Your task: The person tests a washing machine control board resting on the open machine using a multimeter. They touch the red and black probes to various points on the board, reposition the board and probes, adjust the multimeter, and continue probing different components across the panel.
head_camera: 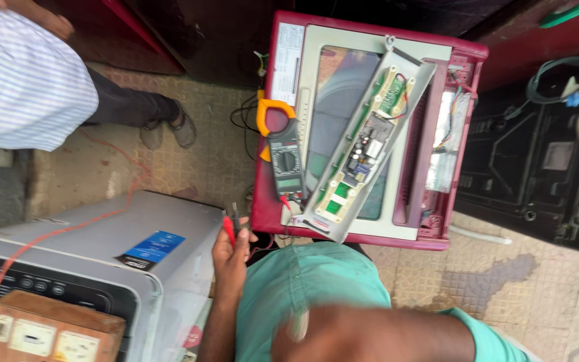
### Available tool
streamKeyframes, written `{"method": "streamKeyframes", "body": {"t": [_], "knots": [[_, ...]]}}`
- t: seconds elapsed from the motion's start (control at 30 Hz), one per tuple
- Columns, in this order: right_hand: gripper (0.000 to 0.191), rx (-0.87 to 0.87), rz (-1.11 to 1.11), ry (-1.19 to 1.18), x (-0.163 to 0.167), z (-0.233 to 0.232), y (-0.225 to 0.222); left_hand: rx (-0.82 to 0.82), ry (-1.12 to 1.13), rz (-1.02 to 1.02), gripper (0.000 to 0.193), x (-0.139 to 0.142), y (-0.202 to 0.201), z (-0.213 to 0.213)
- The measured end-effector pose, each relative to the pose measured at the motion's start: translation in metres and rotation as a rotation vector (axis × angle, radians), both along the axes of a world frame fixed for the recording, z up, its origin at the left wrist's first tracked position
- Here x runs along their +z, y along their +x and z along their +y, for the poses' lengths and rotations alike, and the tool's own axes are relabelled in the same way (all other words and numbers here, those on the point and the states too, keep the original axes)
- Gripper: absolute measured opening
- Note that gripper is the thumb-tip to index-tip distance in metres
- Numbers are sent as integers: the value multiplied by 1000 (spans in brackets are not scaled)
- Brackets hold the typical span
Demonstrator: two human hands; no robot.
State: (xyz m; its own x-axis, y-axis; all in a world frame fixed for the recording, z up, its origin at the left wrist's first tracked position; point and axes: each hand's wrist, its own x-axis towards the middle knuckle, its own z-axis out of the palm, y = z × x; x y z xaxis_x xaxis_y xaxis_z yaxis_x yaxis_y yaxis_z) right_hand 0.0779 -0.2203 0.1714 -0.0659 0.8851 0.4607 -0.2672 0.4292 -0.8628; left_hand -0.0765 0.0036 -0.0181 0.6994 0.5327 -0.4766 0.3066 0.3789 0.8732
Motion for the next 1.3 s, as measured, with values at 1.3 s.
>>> {"method": "streamKeyframes", "body": {"t": [1.3], "knots": [[24,-893,-1231,-954,-140,98,100,-793,134,81,35,-8,103,39]]}}
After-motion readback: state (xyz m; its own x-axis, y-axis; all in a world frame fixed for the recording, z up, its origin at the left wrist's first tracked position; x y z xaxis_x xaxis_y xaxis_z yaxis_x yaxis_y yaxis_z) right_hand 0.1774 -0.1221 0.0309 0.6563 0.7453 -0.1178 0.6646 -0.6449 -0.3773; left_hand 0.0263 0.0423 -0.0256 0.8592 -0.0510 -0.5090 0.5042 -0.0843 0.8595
